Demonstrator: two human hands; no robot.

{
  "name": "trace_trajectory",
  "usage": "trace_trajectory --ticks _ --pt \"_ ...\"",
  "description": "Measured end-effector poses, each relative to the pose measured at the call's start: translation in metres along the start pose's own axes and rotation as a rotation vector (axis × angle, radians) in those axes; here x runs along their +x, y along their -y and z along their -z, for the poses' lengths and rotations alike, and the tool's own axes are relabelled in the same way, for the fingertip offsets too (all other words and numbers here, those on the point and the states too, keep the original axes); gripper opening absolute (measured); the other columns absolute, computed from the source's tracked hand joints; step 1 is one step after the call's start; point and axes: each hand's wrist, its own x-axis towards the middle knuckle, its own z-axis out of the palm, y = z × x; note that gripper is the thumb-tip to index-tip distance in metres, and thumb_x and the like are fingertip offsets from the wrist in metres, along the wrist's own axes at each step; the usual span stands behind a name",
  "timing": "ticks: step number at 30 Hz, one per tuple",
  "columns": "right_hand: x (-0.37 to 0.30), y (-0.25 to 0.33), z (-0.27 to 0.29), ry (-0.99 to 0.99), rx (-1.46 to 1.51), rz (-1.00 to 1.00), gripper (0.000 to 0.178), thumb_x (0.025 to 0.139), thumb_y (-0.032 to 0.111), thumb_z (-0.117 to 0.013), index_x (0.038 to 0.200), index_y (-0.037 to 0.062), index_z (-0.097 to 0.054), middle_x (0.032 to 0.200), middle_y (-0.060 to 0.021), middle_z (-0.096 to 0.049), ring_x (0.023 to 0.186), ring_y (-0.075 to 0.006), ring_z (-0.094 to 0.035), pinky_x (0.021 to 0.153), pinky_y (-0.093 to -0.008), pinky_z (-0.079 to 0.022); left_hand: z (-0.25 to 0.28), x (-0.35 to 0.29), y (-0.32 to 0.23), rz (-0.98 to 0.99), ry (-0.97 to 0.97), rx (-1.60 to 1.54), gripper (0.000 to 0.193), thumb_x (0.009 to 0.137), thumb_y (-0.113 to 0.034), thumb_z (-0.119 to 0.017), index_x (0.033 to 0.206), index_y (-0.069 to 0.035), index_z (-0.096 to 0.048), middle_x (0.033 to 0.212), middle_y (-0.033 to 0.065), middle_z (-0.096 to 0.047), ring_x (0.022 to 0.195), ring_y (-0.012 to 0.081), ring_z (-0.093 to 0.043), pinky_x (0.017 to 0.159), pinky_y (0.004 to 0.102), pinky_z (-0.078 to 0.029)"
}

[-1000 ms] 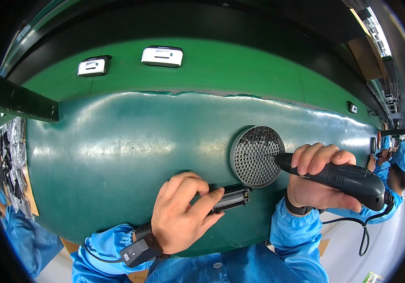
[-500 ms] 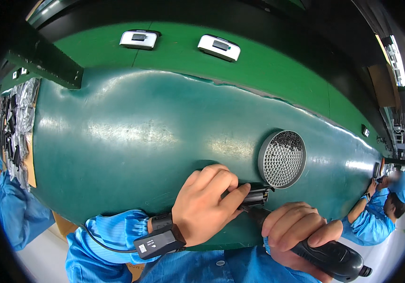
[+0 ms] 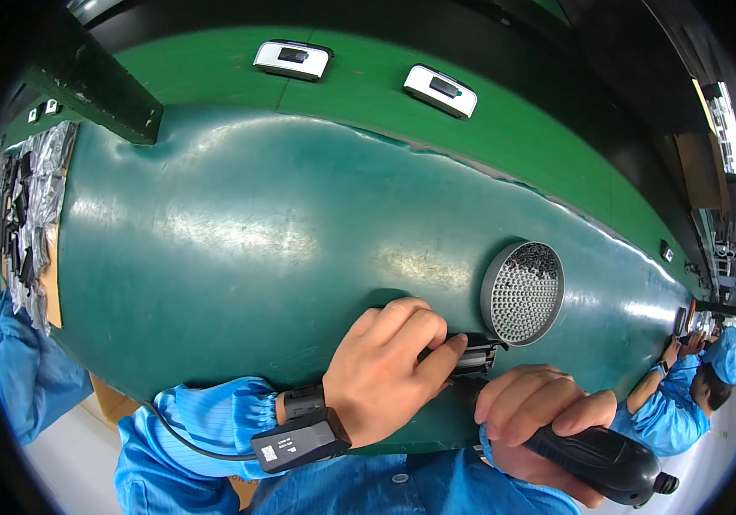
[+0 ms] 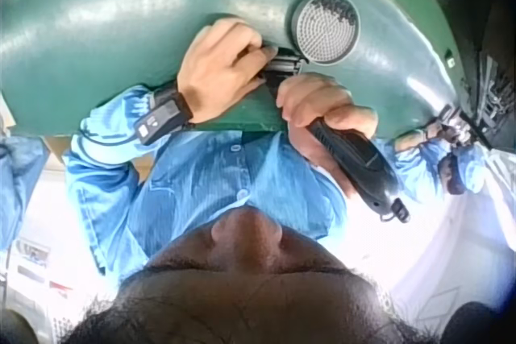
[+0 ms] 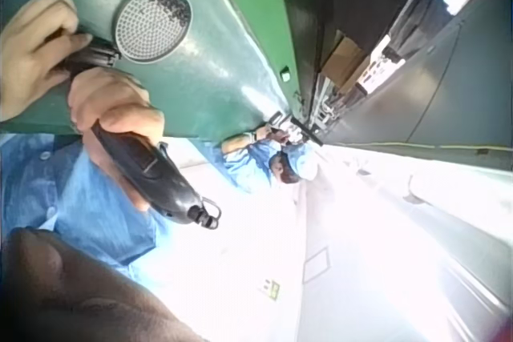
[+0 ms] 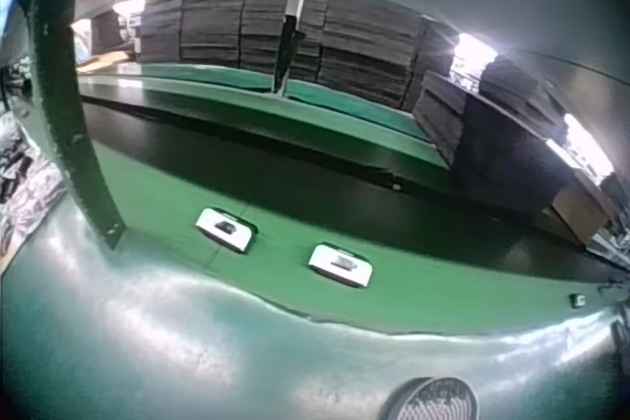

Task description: Use an electric screwdriver to fasten screws into small black plastic housings on a production line.

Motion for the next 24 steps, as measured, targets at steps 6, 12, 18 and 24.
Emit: trace_trajectory --ticks 6,12,18,24 --pt "0.006 0.005 0.003 0.194 -0.049 -0.041 0.048 0.093 0.044 -0.069 0.113 0.0046 -0.051 0.081 -0.0137 -0.063 0.063 -0.0257 -0.061 0.055 -0.0409 -0.052 -0.001 0.002 -0.001 -0.013 -0.009 0.013 0.049 0.058 -0.010 -0.084 0.107 -0.007 -0.075 0.100 0.0032 -0.057 0.102 0.0272 -0.062 0.075 0.0393 -0.049" --pt "0.023 0.008 0.015 0.452 -0.089 -0.015 0.020 0.090 0.007 -0.072 0.099 -0.0001 -0.055 0.075 -0.0137 -0.066 0.055 -0.0267 -0.063 0.055 -0.0403 -0.057 0.000 0.006 -0.004 -0.047 -0.028 0.057 0.049 0.061 -0.009 -0.083 0.109 -0.007 -0.074 0.098 0.0036 -0.058 0.101 0.0275 -0.062 0.077 0.0391 -0.050" --pt "-0.002 0.008 0.012 0.093 0.142 -0.010 0.036 0.098 0.034 -0.066 0.103 0.0002 -0.055 0.082 -0.0190 -0.066 0.066 -0.0304 -0.064 0.059 -0.0449 -0.054 0.006 0.009 -0.010 -0.110 0.072 0.128 0.048 0.067 -0.017 -0.084 0.113 -0.008 -0.074 0.106 0.0048 -0.065 0.105 0.0280 -0.063 0.083 0.0393 -0.053" --pt "0.016 0.048 0.069 -0.147 0.161 0.265 0.077 0.091 0.081 -0.048 0.110 0.0074 -0.047 0.073 -0.0120 -0.059 0.053 -0.0235 -0.055 0.047 -0.0381 -0.048 0.046 0.024 -0.007 -0.092 0.158 0.277 0.048 0.076 -0.024 -0.086 0.118 -0.007 -0.072 0.112 0.0112 -0.070 0.109 0.0312 -0.066 0.092 0.0392 -0.056"
